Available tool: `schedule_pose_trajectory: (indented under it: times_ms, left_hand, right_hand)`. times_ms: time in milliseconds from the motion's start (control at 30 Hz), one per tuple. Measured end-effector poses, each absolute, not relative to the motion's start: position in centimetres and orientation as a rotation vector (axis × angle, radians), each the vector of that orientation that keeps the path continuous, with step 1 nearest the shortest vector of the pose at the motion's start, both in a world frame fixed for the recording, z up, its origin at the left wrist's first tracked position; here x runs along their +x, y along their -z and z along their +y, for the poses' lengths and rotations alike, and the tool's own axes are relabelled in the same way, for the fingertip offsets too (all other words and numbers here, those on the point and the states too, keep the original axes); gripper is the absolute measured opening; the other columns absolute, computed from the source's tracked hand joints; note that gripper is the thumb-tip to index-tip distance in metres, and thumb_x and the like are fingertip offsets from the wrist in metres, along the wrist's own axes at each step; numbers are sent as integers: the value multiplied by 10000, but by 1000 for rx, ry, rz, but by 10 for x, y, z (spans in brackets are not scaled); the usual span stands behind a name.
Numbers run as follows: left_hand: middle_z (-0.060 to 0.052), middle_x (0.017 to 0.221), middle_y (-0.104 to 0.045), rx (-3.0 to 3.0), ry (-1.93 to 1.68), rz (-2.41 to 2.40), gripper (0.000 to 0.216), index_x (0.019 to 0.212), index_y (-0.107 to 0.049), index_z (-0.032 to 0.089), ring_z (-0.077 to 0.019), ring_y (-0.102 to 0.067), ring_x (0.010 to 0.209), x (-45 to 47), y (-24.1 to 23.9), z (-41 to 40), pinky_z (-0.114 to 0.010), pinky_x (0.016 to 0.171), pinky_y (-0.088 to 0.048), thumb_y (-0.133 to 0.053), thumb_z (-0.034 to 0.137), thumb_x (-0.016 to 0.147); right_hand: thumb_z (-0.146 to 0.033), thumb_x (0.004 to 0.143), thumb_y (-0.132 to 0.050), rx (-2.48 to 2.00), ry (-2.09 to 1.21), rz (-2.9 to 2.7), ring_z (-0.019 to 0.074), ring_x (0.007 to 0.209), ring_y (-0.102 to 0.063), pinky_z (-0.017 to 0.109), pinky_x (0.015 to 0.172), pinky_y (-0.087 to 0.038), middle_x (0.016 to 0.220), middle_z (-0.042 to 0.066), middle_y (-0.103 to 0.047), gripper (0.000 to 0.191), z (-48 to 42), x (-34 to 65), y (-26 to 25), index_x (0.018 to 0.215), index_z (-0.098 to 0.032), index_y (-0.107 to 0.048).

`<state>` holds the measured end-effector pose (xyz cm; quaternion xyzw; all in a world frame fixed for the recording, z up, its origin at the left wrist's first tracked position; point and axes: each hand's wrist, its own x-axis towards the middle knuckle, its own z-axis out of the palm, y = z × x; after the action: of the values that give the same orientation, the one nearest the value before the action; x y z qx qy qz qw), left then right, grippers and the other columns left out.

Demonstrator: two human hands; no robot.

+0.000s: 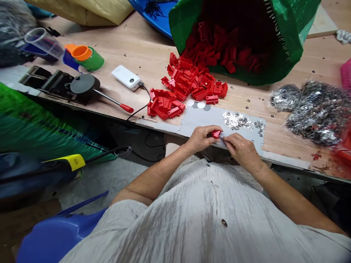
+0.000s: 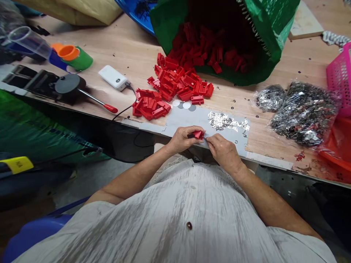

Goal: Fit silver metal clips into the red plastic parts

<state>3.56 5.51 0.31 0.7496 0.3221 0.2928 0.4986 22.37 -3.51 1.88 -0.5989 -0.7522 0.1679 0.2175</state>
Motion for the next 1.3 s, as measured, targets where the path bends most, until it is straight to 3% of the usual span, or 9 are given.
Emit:
schedule_pose_trajectory:
  times_ms: [200, 500, 667, 733, 833, 967, 1133, 1300]
  left_hand:
    - [-17, 991, -751, 1809, -709, 844, 280, 1011, -720, 218, -190, -680, 897, 39, -5, 52, -281, 857, -479, -746, 219, 733]
    - [-19, 941, -689, 1514, -854, 831, 354, 988, -680, 196, -163, -628, 894, 37, -13, 35, -269, 852, -454, -831, 281, 679]
    - [-3, 898, -676, 887, -943, 706, 294, 868, -609, 178, -131, -661, 865, 41, -30, 15, -254, 842, -474, -792, 377, 753]
    - [3, 850, -680, 687, -908, 635, 315, 781, -560, 164, -113, -667, 813, 42, -37, 8, -243, 832, -484, -797, 369, 756]
    - [7, 762, -667, 493, -847, 557, 299, 740, -544, 150, -97, -663, 739, 43, -43, -1, -221, 783, -501, -793, 313, 773]
    - [-19, 754, -670, 322, -809, 569, 182, 763, -596, 130, -116, -671, 727, 44, -46, -10, -264, 810, -536, -693, 242, 869]
    - [-60, 826, -700, 121, -807, 641, 194, 818, -662, 105, -137, -682, 764, 50, -57, -17, -334, 912, -549, -557, 195, 953]
    - [-80, 804, -703, 71, -849, 636, 328, 781, -670, 87, -144, -690, 770, 54, -64, -21, -376, 985, -537, -438, 171, 998]
  right_hand:
    - [-220, 986, -435, -1789, -402, -2048, 236, 882, -654, 339, 692, -479, 957, 99, -690, 224, -35, 208, -18, 1005, -217, -658]
    - [-280, 988, -437, -1593, -604, -1846, 213, 898, -640, 342, 778, -494, 1045, 88, -659, 216, -44, 225, -29, 1147, -225, -571]
    - [-358, 1028, -376, -1507, -936, -1793, 163, 722, -626, 301, 735, -476, 795, -14, -670, 377, -58, 221, -43, 1388, -258, -426]
    - [-393, 1030, -375, -1510, -929, -1830, 156, 667, -605, 298, 720, -468, 726, -38, -643, 441, -61, 217, -48, 1456, -279, -381]
    - [-433, 1025, -379, -1529, -844, -1867, 161, 646, -607, 295, 677, -464, 703, -34, -636, 446, -62, 211, -52, 1442, -286, -434]
    - [-448, 1014, -399, -1540, -714, -1872, 179, 690, -657, 303, 660, -490, 799, 2, -708, 420, -64, 209, -55, 1370, -266, -530]
    - [-403, 1018, -414, -1502, -561, -1930, 195, 872, -718, 315, 756, -534, 1173, 32, -730, 373, -64, 208, -57, 1329, -277, -578]
    - [-363, 1031, -383, -1504, -347, -1922, 204, 947, -722, 316, 795, -542, 1137, 34, -750, 350, -61, 208, -52, 1225, -263, -656]
